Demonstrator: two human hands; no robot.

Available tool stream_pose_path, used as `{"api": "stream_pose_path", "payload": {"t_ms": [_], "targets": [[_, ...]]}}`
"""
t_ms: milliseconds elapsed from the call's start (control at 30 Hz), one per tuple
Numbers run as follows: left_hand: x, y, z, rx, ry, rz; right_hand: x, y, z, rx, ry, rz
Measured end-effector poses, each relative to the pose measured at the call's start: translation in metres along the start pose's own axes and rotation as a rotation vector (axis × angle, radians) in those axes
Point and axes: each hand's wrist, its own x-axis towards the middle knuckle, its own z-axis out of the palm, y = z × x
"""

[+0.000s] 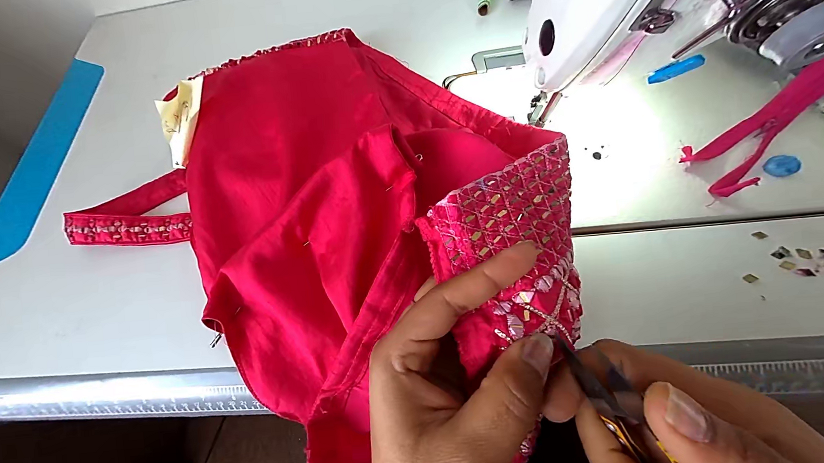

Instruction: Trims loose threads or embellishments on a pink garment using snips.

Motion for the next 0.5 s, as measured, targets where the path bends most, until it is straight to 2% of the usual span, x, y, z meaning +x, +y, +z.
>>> {"api": "stream_pose_path", "payload": {"t_ms": [233,500], "targets": [[0.002,-0.001,-0.003,-0.026,-0.022,-0.003,0.001,-0.003,-0.005,0.140,-0.052,0.053],[0.004,-0.002,-0.006,-0.048,-0.050,-0.009,0.004,-0.010,-0.012,0.099,-0.093,0.101]]}}
